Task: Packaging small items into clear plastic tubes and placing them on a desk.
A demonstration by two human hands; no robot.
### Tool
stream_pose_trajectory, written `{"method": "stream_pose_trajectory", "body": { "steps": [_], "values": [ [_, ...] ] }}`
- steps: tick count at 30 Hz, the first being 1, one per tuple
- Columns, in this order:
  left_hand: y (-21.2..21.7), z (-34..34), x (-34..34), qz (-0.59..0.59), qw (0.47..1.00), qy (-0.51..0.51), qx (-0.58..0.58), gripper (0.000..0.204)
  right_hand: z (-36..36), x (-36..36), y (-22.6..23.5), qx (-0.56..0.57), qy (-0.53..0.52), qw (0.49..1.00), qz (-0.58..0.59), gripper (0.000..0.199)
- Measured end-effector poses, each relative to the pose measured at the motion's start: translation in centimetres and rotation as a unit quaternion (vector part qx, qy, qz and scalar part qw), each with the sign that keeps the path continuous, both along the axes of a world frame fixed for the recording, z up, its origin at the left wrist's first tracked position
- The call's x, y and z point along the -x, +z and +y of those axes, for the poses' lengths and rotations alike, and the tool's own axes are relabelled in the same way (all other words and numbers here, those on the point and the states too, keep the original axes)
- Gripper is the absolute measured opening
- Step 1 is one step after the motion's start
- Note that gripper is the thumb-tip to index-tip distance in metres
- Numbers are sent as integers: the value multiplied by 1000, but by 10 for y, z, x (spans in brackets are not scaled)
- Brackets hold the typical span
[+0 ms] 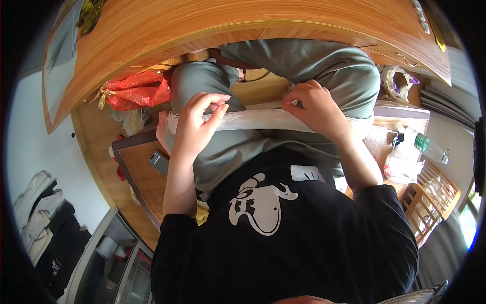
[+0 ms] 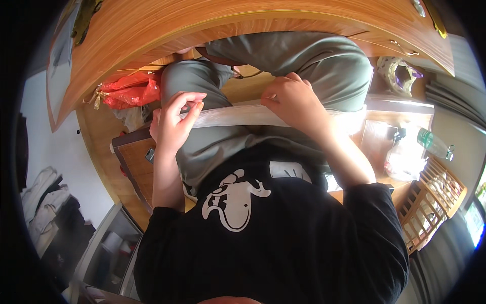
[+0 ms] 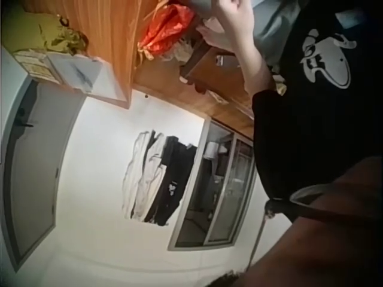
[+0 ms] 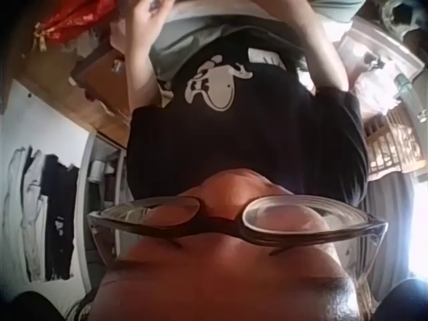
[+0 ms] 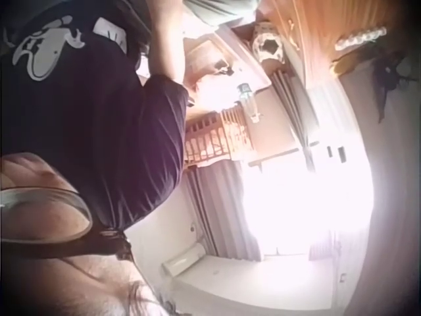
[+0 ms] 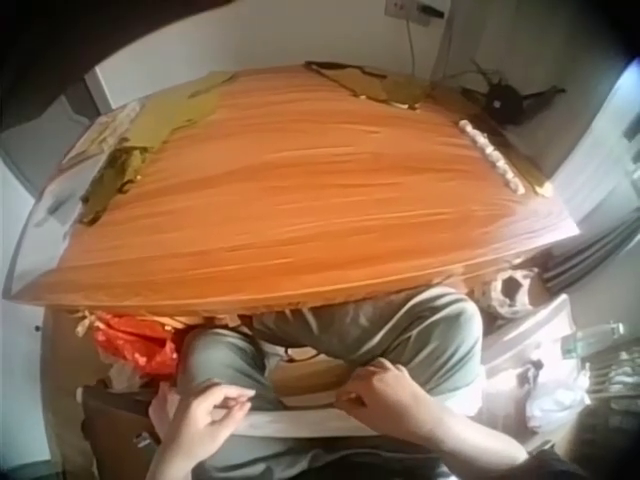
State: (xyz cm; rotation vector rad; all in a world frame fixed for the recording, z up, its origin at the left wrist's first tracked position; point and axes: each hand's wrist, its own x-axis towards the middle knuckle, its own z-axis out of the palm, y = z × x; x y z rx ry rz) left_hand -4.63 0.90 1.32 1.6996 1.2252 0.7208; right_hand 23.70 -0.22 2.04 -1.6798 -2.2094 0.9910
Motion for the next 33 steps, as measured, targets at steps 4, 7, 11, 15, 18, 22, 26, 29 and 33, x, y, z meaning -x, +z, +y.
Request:
{"method": "stream_pose_trajectory", "body": {
  "steps": [4, 7, 11, 15, 18, 22, 26, 29, 33],
  "values": [
    [0, -2, 3, 4, 1000, -3, 0, 14, 1, 1, -1, 41, 25, 998, -31, 13],
    [-4, -3, 8, 3, 1000, -11, 14, 15, 2, 2, -1, 52, 28, 997, -46, 13],
    [-6, -4, 9, -3, 1000, -2, 28, 15, 3, 2, 2, 59, 14, 998, -20, 12],
    [-5, -2, 1, -7, 1000, 0, 9, 14, 3, 1, 3, 23, 6, 1000, 5, 13],
    [3, 3, -12, -8, 1000, -4, -8, 15, 4, 3, 6, 10, -10, 1000, 10, 13],
    [11, 10, -30, -15, 1000, -15, -15, 16, 4, 5, 14, 13, -24, 999, 37, 12],
    [17, 17, -42, 45, 991, -101, -79, 22, 5, 2, 24, 19, 7, 998, 53, 11],
    [5, 18, -51, 87, 981, -163, -56, 24, 5, 2, 18, 18, 15, 999, 44, 10],
    [-6, 12, -65, 96, 979, -178, -13, 20, 5, 2, 17, 18, 15, 998, 53, 9]
  ]
}}
